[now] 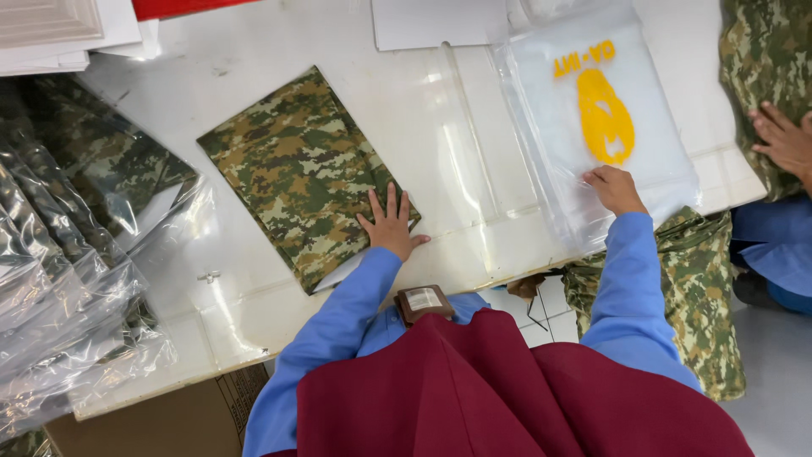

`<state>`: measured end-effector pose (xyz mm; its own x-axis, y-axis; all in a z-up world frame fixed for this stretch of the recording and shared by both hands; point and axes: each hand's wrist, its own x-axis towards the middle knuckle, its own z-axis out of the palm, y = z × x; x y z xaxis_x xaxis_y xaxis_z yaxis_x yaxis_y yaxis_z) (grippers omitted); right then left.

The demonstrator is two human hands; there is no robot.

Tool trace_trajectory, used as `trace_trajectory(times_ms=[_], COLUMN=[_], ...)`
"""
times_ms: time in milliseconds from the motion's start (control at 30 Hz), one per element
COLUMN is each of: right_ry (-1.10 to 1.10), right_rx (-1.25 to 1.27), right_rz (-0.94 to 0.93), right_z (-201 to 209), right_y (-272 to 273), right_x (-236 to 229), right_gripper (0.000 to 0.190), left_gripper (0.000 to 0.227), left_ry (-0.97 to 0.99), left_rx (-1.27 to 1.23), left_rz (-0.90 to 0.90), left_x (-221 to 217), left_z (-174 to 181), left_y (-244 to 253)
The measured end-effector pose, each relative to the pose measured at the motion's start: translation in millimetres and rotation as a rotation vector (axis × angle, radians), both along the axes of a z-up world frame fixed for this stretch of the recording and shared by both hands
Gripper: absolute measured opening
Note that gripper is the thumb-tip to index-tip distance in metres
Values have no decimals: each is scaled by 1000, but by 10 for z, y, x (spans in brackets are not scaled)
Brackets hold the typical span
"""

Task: The person folds camouflage garments using a white board template and places each folded item into a plastic bag.

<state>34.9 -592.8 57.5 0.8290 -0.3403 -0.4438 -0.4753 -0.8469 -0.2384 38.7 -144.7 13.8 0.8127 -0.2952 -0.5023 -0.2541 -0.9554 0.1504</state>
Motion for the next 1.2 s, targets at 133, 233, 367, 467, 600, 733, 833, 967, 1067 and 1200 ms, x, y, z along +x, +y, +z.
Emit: trace_trajectory(times_ms=[133, 233, 367, 467, 600, 733, 833, 967, 1067, 1200], right_ry=[-85, -294, -685, -727, -796, -632, -518, -457, -459, -576], right_rx=[-15, 7, 364, 607, 552, 820, 927, 986, 938, 865], right_rz=[-117, -172, -101, 118, 412, 500, 445, 267, 285, 409], right_z=[-83, 167, 699, 704, 876, 807, 407, 55, 2, 234], right_y=[-117, -2, 737, 2003, 3569, 4120, 4174, 4046, 3951, 4036], right_x=[240, 612, 996, 1153, 713, 170, -23, 8, 32, 38], right_gripper=[45, 33, 32, 11, 15, 27, 21, 13, 11, 11], left_gripper=[103, 98, 78, 102, 88, 29, 29, 86, 81, 29], left_ry=[195, 327, 318, 263, 198, 125, 75, 146, 94, -228], left_rx=[-203, -508, -993, -1334, -1508, -1661, -1559, -1648, -1577, -1218], left_rz=[-35, 42, 287, 353, 625, 1243, 1307, 1323, 1188, 1066], left_x=[-126, -120, -98, -83, -146, -390, -601, -689, -603, -551], left_z=[1, 40, 607, 990, 761, 428, 292, 296, 297, 195], left_y=[142, 298, 371, 358, 413, 716, 935, 1037, 1098, 1076])
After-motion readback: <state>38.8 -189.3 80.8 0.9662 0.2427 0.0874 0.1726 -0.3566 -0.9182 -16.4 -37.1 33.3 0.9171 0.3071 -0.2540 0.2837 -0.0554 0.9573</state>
